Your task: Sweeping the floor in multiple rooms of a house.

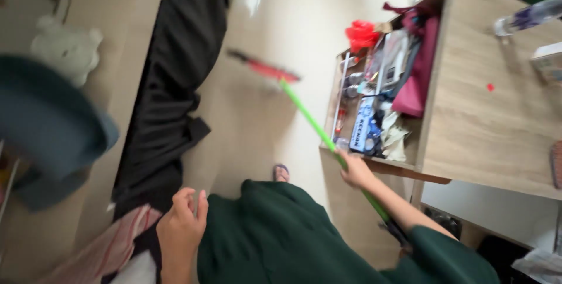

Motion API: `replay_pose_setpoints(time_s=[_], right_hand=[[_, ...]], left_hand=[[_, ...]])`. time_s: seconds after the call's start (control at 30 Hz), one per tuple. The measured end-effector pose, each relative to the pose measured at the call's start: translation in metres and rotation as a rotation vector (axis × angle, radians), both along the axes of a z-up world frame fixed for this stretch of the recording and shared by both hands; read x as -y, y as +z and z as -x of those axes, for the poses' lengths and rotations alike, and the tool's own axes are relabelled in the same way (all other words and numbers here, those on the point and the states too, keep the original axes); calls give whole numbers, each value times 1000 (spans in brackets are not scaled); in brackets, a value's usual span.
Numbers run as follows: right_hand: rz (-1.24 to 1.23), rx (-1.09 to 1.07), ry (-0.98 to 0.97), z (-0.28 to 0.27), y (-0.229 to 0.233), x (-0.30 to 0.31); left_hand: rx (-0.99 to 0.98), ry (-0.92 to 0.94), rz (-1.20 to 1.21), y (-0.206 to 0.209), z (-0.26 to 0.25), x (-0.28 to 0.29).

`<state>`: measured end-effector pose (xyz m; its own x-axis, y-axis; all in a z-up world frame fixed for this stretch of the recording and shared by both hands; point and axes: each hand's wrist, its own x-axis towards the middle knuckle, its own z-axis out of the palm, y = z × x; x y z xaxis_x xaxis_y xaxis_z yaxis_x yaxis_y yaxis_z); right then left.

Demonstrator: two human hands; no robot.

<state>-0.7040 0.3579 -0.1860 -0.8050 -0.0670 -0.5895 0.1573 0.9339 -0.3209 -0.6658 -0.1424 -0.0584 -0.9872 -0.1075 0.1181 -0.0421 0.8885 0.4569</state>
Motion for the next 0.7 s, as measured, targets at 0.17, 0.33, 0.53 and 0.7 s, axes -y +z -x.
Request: replay_pose_setpoints(time_s=[0.17, 0.33, 0.53, 0.7], right_hand=[[23, 226, -159, -6, 36, -34], [-84, 70, 29, 66, -100, -60], [-123, -69, -139, 240, -166, -37], [22, -236, -157, 265, -98, -41]], left_hand=[[-52, -182, -51, 22, 74, -46], [-67, -247, -132, 22, 129, -78], [125, -239, 11, 14, 219, -110], [40, -175, 16, 37, 268, -115]])
